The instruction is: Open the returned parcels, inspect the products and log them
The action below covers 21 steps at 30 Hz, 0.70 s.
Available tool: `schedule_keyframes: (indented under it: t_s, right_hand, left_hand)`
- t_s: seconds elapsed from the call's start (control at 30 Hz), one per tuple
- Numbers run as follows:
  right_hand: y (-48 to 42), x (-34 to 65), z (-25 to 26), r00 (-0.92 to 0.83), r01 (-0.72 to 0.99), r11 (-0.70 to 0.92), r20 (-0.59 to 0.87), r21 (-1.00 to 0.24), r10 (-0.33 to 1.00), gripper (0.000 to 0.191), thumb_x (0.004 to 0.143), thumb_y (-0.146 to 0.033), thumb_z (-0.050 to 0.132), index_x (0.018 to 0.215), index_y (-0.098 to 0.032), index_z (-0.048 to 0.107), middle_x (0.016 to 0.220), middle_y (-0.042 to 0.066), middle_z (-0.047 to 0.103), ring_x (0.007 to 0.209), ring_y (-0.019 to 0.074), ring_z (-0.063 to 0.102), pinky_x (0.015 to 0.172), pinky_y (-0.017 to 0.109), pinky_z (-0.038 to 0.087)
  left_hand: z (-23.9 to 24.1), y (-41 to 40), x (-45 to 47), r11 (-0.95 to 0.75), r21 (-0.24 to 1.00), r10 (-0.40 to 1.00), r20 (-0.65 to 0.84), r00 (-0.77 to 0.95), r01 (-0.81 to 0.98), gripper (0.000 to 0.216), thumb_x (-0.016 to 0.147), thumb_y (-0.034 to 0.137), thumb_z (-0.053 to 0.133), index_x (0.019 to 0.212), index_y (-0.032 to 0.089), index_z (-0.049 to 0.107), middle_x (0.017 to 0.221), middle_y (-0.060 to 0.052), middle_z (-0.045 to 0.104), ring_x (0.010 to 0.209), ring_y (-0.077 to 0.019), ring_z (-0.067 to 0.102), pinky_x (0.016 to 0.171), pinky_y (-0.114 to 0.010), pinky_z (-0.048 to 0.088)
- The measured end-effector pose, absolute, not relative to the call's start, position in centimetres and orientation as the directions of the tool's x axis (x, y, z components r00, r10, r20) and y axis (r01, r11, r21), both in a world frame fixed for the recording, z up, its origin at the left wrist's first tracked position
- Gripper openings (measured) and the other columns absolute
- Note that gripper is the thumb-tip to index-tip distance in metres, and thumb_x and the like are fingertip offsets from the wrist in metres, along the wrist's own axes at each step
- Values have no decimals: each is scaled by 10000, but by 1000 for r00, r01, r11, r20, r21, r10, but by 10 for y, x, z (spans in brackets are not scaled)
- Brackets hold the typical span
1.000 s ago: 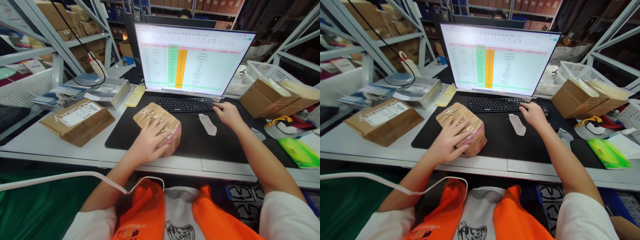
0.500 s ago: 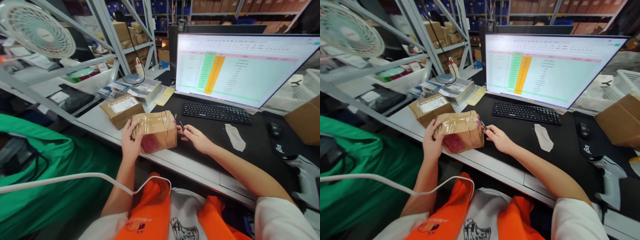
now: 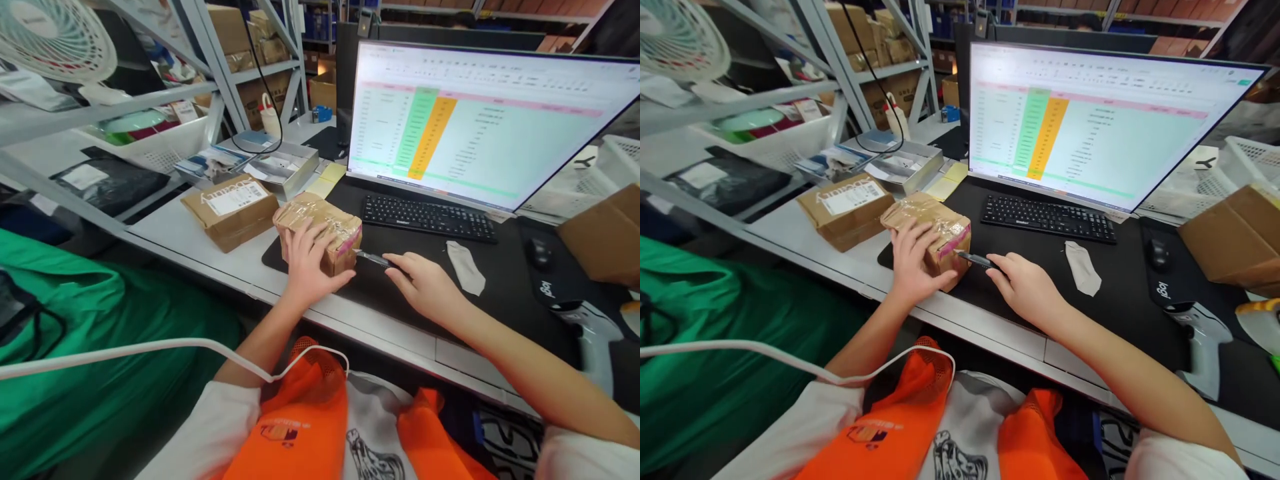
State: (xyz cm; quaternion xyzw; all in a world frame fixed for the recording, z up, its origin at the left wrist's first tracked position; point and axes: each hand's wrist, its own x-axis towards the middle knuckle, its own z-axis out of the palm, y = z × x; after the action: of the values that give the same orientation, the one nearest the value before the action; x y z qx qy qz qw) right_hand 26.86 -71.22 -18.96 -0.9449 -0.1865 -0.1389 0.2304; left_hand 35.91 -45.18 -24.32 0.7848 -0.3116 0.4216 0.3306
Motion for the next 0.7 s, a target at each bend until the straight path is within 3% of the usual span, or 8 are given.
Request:
schedule_keyframes:
  t_s: [0.13,0.33,0.7]
  right_hand:
    - [-704,281,-177,898,412,-872,279,-265,339,409,1079,-375,469,1345,-154,685,1002,100,695,892,259,689,789,376,558]
    - [-707,301,-159,914,400,-876,184,-270,361,367,1062,-359,498,1300,-191,723,1026,83,727,921,252,698,832,369,554]
    - [-707,304,-154,908,412,-872,197,-263,370,395,1055,-408,480,1320,-239,719,1034,91,724,913,253,693,828,377,566]
  left_hand:
    - [-247,-469,355,-614,247,-129,905,404,-750,432,810,350,797,1181,230,611,1280,-122,655,1329,-349,561,1117,-562,447]
    - [-250,-466,364,-627,245,-119,908,402,-739,383,815,351,787,1130,235,602,1238,-102,665,1269,-330,599,1078,-550,488]
    - [-248,-471,360,-615,257,-88,917,389,-746,372,820,288,766,1142,242,586,1220,-107,674,1247,-339,622,1053,-564,508]
